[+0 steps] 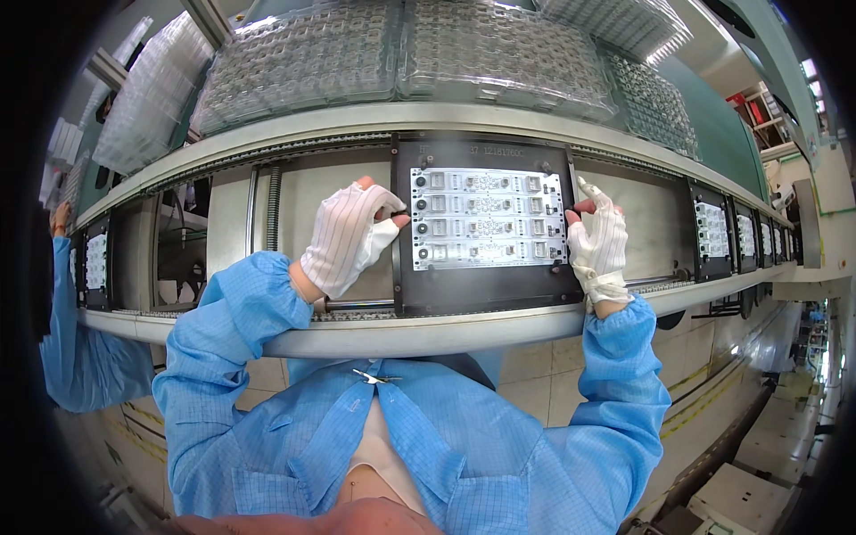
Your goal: The person assembles circuit boards on a conveyor line by picking small components from overhead plastic trays and pressing them onto the boards by hand.
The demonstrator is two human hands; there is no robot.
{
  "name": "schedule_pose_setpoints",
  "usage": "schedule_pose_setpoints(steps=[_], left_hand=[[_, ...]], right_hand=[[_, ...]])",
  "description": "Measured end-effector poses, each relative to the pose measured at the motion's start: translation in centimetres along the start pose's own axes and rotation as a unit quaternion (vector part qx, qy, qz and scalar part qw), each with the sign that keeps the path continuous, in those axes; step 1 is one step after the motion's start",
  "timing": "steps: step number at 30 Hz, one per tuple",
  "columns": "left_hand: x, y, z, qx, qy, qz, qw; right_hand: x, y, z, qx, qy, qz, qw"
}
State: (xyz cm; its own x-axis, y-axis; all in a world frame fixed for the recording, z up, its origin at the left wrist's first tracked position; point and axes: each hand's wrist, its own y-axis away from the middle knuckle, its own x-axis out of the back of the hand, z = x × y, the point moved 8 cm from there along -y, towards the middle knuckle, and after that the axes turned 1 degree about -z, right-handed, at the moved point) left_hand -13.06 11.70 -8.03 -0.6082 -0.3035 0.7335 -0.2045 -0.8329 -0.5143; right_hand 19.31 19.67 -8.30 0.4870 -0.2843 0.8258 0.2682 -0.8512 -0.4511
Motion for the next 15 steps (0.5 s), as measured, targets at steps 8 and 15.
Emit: schedule_pose_setpoints(steps=[8,15], left_hand=[[-0.5,-0.2,-0.7,0.055,0.061,-0.017,0.996],[-1.3,-1.1,-1.5,0.033,0.167,-0.107,0.980]], right_hand=[[-0.8,0.3,0.8,-0.055,-0.093,-0.001,0.994],[-1.3,-0.4,1.4,-0.137,-0.269,-0.114,0.946]])
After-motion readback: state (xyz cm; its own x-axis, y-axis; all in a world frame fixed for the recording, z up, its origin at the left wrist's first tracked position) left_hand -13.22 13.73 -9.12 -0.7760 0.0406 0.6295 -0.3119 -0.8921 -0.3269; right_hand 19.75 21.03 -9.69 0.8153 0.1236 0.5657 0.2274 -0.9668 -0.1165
